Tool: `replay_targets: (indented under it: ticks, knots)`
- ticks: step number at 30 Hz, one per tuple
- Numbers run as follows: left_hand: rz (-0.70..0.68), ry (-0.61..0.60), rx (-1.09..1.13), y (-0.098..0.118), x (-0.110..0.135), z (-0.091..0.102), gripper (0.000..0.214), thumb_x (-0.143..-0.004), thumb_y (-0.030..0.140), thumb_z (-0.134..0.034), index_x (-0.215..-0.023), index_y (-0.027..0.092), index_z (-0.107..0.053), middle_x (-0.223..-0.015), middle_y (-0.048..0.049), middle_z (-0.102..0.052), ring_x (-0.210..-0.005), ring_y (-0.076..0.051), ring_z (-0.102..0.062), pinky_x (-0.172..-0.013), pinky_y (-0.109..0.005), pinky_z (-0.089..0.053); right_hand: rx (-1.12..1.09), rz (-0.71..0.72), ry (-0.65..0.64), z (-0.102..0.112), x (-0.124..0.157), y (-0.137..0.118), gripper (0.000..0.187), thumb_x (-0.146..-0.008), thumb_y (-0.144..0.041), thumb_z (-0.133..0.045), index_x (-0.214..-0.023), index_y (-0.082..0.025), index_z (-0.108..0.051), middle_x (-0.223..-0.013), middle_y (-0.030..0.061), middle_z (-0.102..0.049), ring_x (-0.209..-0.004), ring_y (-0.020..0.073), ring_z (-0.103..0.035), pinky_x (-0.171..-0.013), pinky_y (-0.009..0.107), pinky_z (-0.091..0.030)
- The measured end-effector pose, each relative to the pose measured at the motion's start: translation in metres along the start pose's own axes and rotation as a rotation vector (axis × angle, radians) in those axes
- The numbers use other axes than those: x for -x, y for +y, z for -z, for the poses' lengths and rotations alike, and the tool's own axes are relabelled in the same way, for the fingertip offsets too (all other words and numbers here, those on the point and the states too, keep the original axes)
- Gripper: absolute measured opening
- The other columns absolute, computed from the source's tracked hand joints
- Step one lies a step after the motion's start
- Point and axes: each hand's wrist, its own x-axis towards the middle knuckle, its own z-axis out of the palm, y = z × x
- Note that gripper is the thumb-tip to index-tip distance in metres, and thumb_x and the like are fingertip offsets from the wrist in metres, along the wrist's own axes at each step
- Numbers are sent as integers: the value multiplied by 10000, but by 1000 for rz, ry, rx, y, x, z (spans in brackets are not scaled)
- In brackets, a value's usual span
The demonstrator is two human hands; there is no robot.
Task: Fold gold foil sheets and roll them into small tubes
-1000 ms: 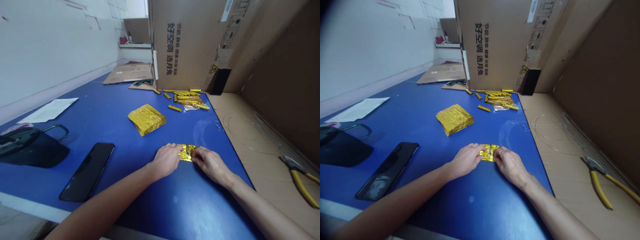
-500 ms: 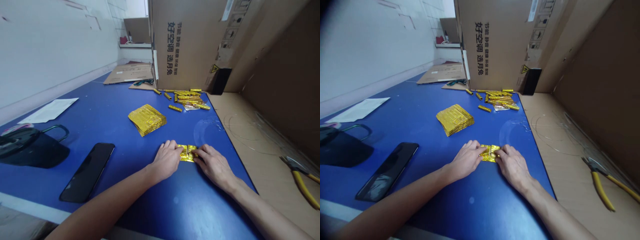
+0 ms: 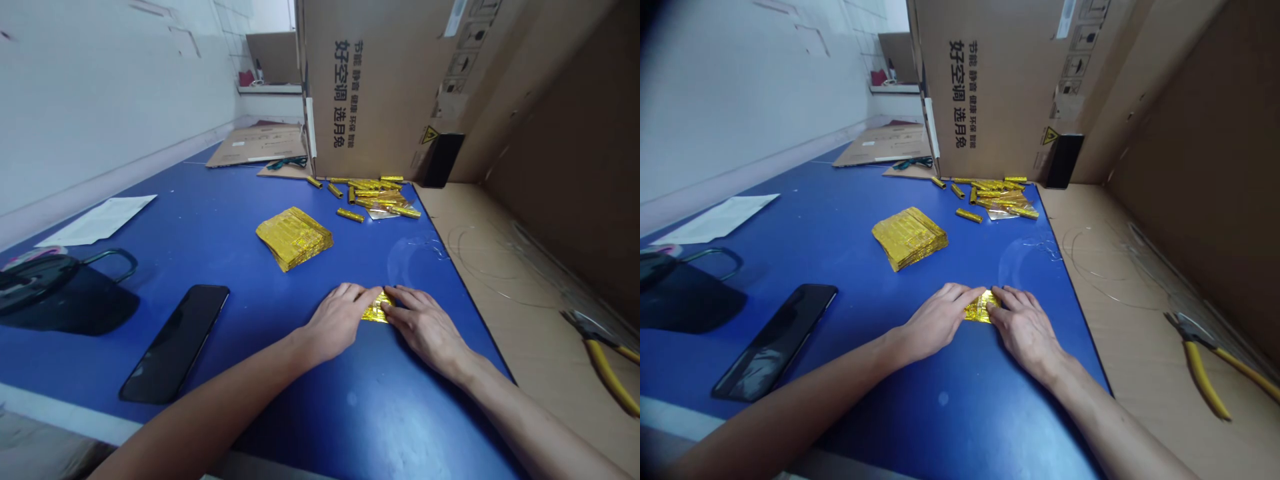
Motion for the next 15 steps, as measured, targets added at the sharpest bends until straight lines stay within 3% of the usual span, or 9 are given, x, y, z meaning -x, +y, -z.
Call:
replay_targets:
  ticks: [5,11,15]
  knots:
    - [-7,2,7,0,0,0,322,-777,31,-375,-1043,189,-466,-1100,-52,-445,-993,-162,-424,-872,-289,-373,2,-6,2,1,-1,0,247,-836,-231,-452,-997,-222,-639,-1163,122,-550,-1061,257,-483,-861,450,-386]
    - [-90,-33,-17,-3,2,-3,544,-750,-9,-383,-1214,276,-382,-1250,-54,-341,-1098,-181,-391,-906,-311,-361,-59,-42,7,-2,0,2,237,-835,-246,-453,-992,-241,-630,-1171,104,-540,-1061,245,-483,-866,437,-387]
    - [-150,-53,-33,-7,1,-6,521,-778,15,-385,-1229,274,-396,-1256,-56,-365,-1123,-183,-377,-940,-312,-330,-160,-86,11,-7,1,7,238,-827,-270,-460,-1022,-217,-586,-1185,100,-527,-1074,227,-476,-894,426,-370]
